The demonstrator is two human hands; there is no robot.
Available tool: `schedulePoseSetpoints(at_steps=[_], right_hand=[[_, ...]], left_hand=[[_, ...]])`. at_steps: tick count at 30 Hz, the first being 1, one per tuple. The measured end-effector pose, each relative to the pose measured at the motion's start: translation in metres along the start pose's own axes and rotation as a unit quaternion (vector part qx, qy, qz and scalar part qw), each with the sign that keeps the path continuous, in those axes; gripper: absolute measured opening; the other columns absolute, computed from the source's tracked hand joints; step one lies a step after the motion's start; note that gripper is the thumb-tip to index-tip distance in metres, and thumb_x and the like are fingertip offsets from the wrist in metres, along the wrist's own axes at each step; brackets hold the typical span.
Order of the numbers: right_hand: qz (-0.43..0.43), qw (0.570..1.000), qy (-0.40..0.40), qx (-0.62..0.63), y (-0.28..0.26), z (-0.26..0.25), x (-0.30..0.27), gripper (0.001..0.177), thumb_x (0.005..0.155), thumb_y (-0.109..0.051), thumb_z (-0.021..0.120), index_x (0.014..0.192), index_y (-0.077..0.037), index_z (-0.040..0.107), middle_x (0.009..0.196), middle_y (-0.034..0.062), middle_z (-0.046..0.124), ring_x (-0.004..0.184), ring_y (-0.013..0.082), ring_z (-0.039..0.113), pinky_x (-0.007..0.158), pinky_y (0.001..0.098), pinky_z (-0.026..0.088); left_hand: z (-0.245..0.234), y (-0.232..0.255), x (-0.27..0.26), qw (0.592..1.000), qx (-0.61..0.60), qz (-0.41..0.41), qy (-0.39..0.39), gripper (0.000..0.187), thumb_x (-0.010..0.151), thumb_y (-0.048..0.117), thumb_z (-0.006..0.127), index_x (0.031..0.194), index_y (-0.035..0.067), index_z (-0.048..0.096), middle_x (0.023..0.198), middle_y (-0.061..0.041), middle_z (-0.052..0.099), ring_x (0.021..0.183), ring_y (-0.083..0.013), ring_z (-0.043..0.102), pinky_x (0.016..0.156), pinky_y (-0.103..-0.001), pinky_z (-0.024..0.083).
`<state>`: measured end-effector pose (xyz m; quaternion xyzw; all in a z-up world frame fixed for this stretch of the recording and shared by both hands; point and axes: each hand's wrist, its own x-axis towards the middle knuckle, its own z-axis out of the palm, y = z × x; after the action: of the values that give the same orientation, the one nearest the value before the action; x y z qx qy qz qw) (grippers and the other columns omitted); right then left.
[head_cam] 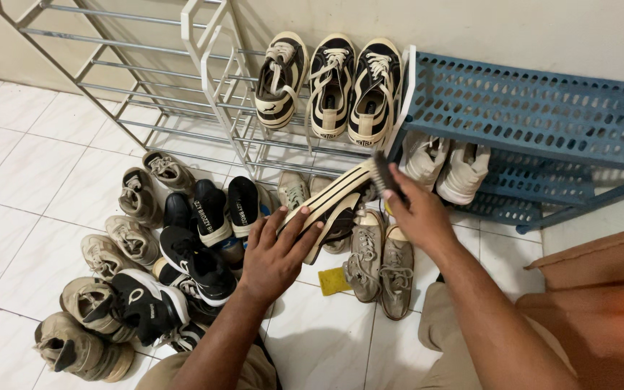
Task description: The person sits on the floor and uses a brush to clean several pairs of shoes. They pick up each shoe, scrub the upper and sole, and place the cleaned shoes on a metal shoe rack.
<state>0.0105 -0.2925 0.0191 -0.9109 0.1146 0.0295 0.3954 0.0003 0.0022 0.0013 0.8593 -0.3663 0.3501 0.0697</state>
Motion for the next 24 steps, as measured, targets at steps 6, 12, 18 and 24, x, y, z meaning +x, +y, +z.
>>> schedulePoseSetpoints(at_steps=[6, 12, 18, 24], right_hand=[[-0.096, 0.994, -0.038, 0.045, 0.003, 0.009, -0.006, 0.059, 0.098, -0.032, 0.063, 0.155, -0.033, 0.047, 0.112, 0.0118, 0.068, 0.081, 0.0198, 0.066, 0.071, 0.0342, 0.058], [0.007, 0.997, 0.041, 0.064, 0.012, -0.001, 0.015, 0.058, 0.100, -0.032, 0.062, 0.155, -0.031, 0.044, 0.116, 0.0069, 0.069, 0.082, 0.0177, 0.070, 0.077, 0.0342, 0.057], [-0.182, 0.974, -0.047, 0.123, 0.003, 0.010, -0.006, 0.059, 0.101, -0.026, 0.065, 0.157, -0.031, 0.047, 0.117, 0.0085, 0.069, 0.096, 0.0173, 0.067, 0.081, 0.0338, 0.057], [-0.030, 0.997, -0.009, 0.065, -0.002, 0.003, 0.000, 0.058, 0.096, -0.028, 0.066, 0.151, -0.034, 0.050, 0.128, 0.0084, 0.066, 0.087, 0.0160, 0.070, 0.072, 0.0323, 0.061]], left_hand=[[0.002, -0.002, -0.002, 1.000, 0.003, 0.010, 0.006, 0.042, 0.095, 0.013, 0.066, 0.134, 0.026, 0.067, 0.146, 0.000, 0.058, 0.130, -0.0286, 0.054, 0.106, -0.047, 0.042], [0.000, -0.001, -0.004, 0.999, 0.023, 0.025, 0.031, 0.035, 0.100, 0.023, 0.065, 0.135, 0.030, 0.068, 0.149, 0.001, 0.057, 0.134, -0.0275, 0.052, 0.109, -0.046, 0.041], [0.001, -0.001, -0.004, 1.000, 0.002, 0.018, 0.025, 0.037, 0.098, 0.022, 0.065, 0.134, 0.029, 0.068, 0.147, 0.000, 0.058, 0.133, -0.0285, 0.052, 0.110, -0.048, 0.040], [0.000, 0.000, -0.002, 0.999, 0.017, 0.014, 0.033, 0.037, 0.099, 0.019, 0.065, 0.135, 0.029, 0.068, 0.148, 0.001, 0.058, 0.134, -0.0274, 0.052, 0.111, -0.047, 0.040]])
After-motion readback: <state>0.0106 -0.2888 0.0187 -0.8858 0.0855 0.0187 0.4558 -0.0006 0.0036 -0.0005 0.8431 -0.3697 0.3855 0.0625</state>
